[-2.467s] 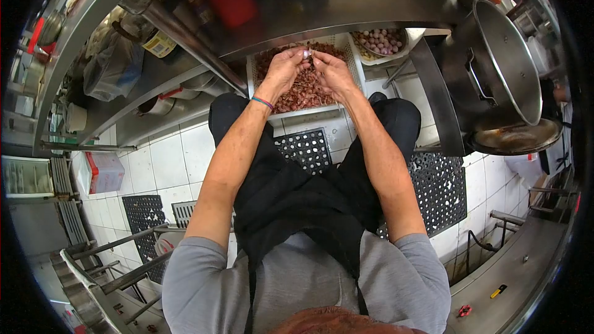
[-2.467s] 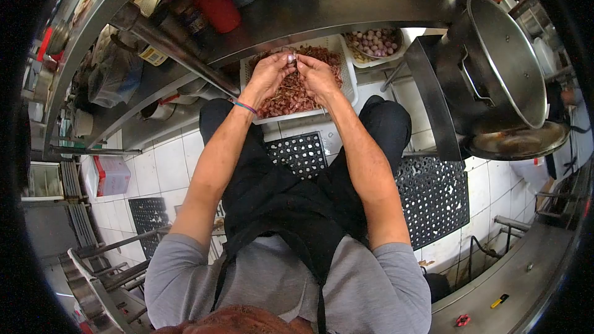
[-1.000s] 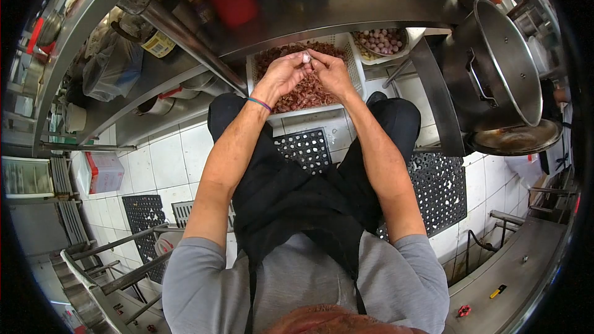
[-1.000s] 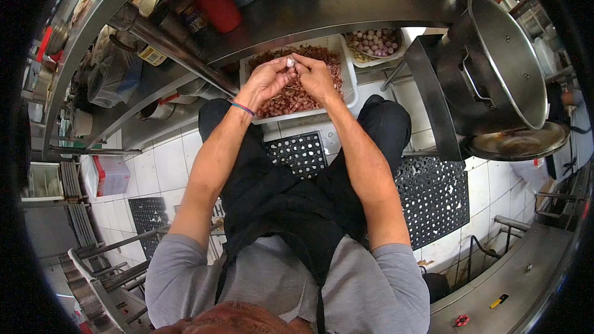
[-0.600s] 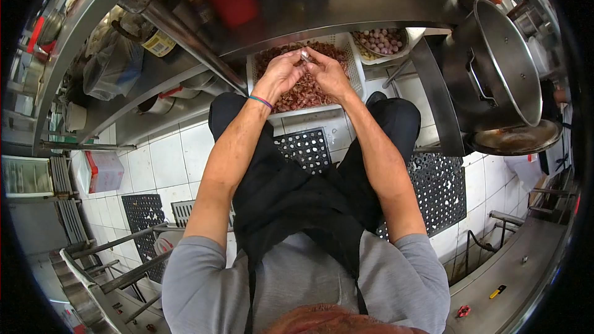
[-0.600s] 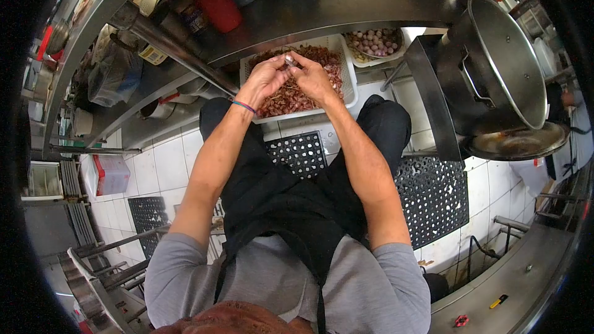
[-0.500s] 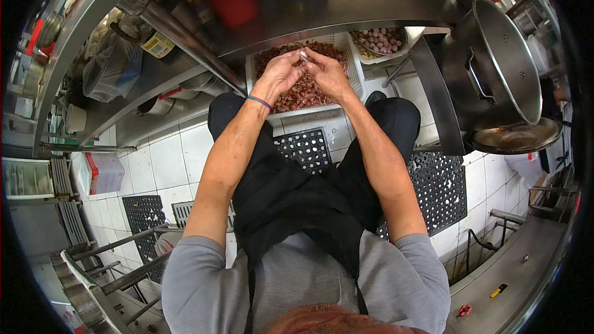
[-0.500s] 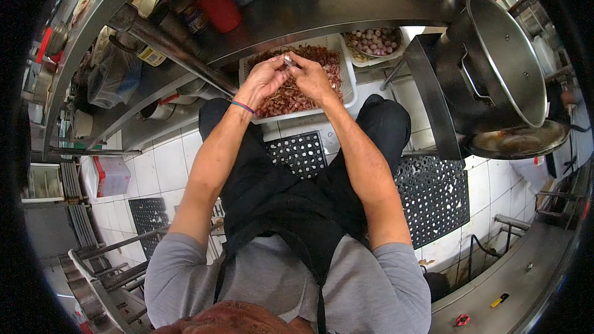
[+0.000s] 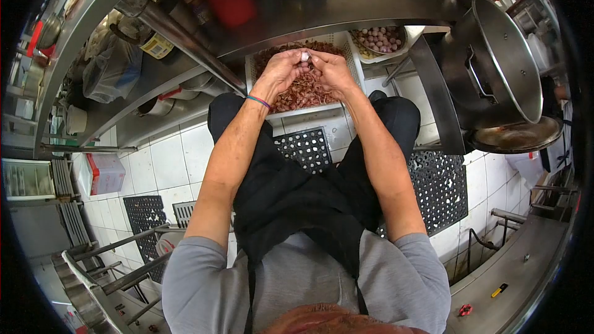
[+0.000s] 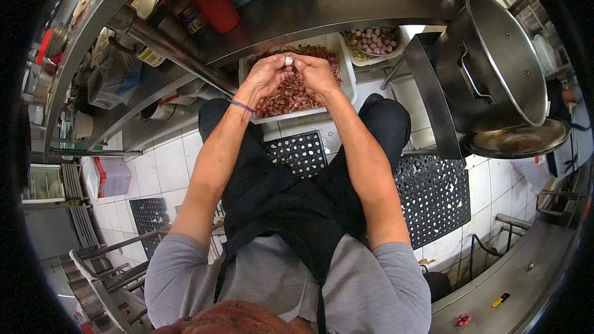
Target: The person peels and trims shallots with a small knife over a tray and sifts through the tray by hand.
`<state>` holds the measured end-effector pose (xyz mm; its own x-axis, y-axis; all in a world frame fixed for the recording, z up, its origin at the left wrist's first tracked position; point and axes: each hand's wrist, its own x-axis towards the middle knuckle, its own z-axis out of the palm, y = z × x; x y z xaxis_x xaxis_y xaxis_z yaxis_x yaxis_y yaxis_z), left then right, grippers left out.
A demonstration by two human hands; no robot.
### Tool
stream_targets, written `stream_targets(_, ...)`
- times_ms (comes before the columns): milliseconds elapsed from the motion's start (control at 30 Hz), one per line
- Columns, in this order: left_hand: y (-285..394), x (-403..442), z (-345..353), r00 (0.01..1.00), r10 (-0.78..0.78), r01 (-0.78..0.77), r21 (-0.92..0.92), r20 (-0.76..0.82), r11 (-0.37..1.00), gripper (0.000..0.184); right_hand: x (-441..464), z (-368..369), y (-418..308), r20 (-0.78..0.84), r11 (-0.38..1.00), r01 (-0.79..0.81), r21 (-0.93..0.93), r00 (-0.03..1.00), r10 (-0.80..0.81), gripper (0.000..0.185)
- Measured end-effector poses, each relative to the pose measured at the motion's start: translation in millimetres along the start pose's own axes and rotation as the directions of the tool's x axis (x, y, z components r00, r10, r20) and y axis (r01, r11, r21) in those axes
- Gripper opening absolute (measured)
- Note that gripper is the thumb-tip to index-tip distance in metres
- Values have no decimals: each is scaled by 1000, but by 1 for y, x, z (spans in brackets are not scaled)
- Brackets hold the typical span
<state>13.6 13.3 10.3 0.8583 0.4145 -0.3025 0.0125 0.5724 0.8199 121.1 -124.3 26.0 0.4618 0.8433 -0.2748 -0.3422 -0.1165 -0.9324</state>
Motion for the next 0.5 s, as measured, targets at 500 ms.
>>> stream_targets(500, 12, -7, -2, 997, 54, -55, -23, -50, 998, 21, 1, -11, 1, -16, 950, 194, -246, 979, -204, 44)
